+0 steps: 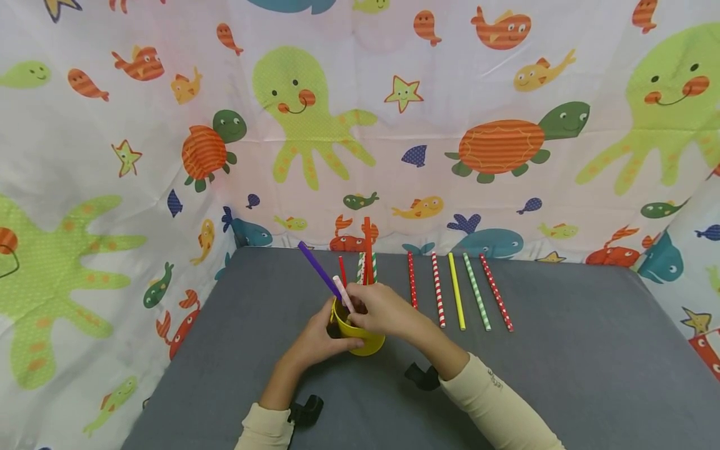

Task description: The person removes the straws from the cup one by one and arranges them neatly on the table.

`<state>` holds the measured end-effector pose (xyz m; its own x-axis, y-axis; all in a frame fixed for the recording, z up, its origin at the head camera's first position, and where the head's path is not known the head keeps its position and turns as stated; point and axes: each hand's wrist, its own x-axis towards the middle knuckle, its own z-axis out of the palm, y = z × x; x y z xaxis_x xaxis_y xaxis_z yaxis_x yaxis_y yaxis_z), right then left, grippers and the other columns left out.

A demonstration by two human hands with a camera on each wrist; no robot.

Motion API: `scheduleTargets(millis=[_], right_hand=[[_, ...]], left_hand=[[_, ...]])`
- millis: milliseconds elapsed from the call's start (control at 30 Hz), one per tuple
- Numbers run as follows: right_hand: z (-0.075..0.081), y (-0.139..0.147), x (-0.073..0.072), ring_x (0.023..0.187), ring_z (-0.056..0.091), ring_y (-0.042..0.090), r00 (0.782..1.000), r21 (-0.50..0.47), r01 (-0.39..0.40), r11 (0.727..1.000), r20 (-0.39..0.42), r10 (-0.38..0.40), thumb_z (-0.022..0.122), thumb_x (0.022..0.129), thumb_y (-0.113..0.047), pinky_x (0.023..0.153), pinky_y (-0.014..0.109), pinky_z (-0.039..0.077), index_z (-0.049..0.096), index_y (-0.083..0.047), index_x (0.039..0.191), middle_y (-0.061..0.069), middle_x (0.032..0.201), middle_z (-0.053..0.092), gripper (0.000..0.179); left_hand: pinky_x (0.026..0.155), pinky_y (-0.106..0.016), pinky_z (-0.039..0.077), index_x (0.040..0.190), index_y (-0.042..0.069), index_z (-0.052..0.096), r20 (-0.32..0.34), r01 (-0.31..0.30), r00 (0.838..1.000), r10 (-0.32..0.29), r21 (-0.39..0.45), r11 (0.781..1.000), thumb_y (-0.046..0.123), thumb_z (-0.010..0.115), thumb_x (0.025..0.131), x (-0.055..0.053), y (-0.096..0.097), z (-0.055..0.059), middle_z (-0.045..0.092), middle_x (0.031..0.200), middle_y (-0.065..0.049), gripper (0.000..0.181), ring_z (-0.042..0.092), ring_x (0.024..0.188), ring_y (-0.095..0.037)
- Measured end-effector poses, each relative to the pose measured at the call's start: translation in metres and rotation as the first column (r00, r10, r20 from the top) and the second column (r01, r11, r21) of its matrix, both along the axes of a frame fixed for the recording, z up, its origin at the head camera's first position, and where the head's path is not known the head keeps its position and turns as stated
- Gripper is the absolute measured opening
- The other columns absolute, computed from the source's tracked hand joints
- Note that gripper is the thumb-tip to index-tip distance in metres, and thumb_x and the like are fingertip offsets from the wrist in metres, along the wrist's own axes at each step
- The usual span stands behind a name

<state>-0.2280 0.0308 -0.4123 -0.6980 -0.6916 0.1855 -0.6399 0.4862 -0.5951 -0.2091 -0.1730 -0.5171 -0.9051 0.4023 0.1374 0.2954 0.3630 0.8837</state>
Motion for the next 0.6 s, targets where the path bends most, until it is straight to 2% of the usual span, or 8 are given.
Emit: scheduleTargets(millis=[400, 600], right_hand=[[0.0011, -0.0004, 0.0004, 0.063, 0.053, 0.011, 0.998, 0.052, -0.009, 0.999, 0.064, 0.006, 0.074, 0.088, 0.000, 0.058, 0.024, 0.048, 0.060, -0.006, 0.092, -0.006, 0.071, 0.056, 0.016], [-0.0011, 0.0014, 0.0016, 0.064, 0.055, 0.009, 1.000, -0.013, -0.004, 1.000, 0.030, 0.004, 0.069, 0.093, -0.002, 0.059, 0.023, 0.050, 0.058, -0.005, 0.102, -0.004, 0.076, 0.058, 0.015]], left_hand=[[0.107, -0.045, 0.042, 0.155, 0.029, 0.028, -0.019, 0.005, 1.000, -0.005, -0.003, 1.000, 0.036, 0.087, 0.080, -0.0013, 0.0005, -0.0017, 0.053, 0.138, 0.006, 0.096, 0.055, 0.123, -0.014], [0.105, -0.038, 0.043, 0.153, 0.029, 0.030, -0.001, 0.010, 1.000, -0.010, 0.011, 1.000, 0.033, 0.087, 0.081, -0.0017, 0.0010, -0.0013, 0.055, 0.135, 0.008, 0.092, 0.056, 0.119, -0.010]])
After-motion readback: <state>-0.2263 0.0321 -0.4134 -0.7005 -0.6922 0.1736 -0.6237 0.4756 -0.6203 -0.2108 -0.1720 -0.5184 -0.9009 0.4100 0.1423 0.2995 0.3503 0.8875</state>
